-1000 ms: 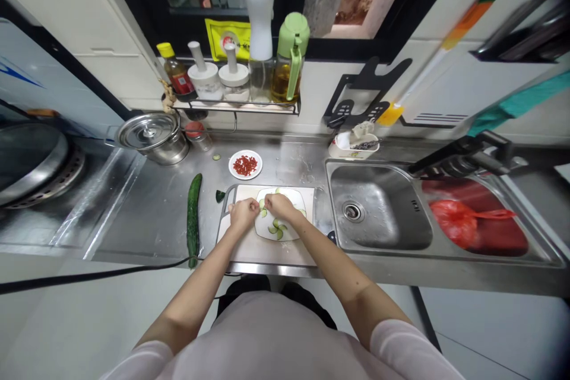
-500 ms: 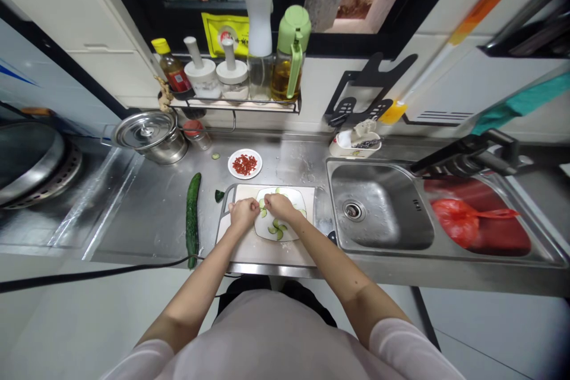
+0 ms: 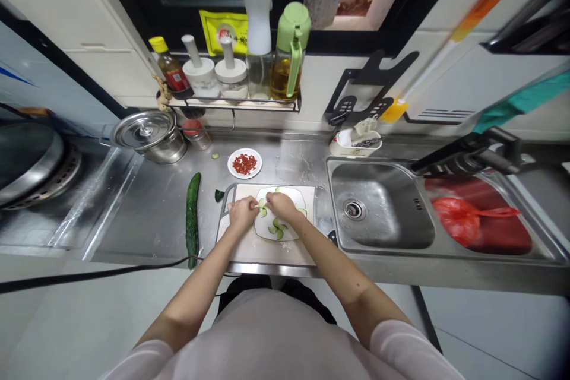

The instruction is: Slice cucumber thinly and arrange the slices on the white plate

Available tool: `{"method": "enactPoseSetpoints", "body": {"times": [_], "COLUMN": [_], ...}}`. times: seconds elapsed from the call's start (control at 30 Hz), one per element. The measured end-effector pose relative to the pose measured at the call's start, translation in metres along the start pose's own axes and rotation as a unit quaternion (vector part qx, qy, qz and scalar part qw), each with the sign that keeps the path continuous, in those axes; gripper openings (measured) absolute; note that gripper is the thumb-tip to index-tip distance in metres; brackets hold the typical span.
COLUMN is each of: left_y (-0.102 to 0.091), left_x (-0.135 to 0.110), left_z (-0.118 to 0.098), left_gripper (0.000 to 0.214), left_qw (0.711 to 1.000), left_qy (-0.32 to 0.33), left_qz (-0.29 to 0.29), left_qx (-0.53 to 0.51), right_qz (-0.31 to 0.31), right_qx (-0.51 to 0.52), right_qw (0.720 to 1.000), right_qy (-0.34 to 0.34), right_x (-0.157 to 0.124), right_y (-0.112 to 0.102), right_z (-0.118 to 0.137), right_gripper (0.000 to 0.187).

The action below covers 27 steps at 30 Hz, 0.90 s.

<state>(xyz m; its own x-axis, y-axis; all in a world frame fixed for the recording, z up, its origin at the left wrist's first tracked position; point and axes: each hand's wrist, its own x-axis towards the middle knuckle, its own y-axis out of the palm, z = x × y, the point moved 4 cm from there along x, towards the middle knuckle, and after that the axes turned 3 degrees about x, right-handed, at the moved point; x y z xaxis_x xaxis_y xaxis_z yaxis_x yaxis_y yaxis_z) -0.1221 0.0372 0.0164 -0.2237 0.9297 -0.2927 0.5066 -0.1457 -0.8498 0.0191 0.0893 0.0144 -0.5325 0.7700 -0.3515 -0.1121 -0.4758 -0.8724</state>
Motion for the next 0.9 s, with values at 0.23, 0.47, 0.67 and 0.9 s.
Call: {"method": "enactPoseSetpoints", "body": {"times": [0.23,0.47,0.67,0.9], "left_y": [-0.006,0.001,0.005,0.006], "left_x": [-0.001,-0.001,0.003,0.003], "left_z": [0.006,-0.007,-0.012,-0.010], "left_gripper": [0.010,0.018,0.018,0.018], "left_qw": [1.000,0.998,0.998,0.997], "left_qy": [-0.008,0.020,0.013,0.017], "left_qz": [-0.029,-0.019,-0.006,-0.014], "left_qx": [-0.007,0.047,0.065,0.068], "right_qz": [-0.002,0.019,0.023,0.023], "right_qx": [0.005,0.000,-0.001,0.008], "right_qw": [0.999,0.996,0.996,0.996], "right_qy": [0.050,0.084,0.086,0.088], "right_x": [-0.009,-0.011,-0.012,-0.013], "right_y": [-0.004,0.001,-0.001,0.001], "right_z": [-0.008,-0.004,-0.003,-0.004], "right_gripper": [0.019,0.022,0.023,0.022]}}
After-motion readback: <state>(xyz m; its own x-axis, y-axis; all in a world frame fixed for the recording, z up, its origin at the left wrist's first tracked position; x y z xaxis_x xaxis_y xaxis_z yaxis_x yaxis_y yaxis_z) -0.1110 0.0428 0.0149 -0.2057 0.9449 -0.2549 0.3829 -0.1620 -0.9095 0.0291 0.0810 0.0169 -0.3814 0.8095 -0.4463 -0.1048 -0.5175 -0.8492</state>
